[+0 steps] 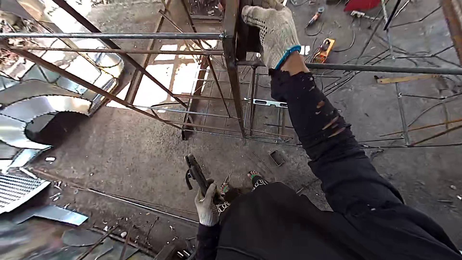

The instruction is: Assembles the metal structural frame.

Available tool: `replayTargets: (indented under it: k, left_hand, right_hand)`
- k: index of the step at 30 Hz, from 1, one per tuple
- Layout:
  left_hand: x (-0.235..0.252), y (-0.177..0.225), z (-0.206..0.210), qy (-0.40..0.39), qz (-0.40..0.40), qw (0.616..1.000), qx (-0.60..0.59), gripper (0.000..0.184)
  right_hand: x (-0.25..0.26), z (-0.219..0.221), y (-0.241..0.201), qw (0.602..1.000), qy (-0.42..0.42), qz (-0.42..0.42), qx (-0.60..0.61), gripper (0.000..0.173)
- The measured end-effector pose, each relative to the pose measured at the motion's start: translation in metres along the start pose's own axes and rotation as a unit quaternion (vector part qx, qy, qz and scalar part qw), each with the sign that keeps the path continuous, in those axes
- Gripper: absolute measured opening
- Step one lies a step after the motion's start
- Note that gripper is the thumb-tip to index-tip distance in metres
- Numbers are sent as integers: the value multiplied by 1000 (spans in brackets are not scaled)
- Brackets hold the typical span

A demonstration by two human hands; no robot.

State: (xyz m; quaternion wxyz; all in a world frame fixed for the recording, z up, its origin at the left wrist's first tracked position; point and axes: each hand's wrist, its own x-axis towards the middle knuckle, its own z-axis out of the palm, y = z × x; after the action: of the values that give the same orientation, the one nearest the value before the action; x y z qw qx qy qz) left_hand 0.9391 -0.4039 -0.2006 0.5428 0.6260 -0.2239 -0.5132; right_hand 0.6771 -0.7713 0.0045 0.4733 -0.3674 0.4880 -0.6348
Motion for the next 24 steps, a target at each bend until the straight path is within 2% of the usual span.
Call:
replayTargets:
  k: [3,6,15,24]
  left_hand:
    - [9,2,-3,-2,-5,1000,9,31]
    - [19,4,-2,-11,-12,1000,18,32]
    - [31,3,2,-26,-38,999,25,32]
    - [30,-1,4,-33,-31,998,40,31]
  right_hand:
    - [-4,-2,2,1000,-4,-20,-9,30]
    - [-7,-4,0,996,-18,-49,-69,39]
    - [-12,-4,1,999,-25,-42,-20,34]
    - [-11,-7,5,997,-30,-56,-44,30]
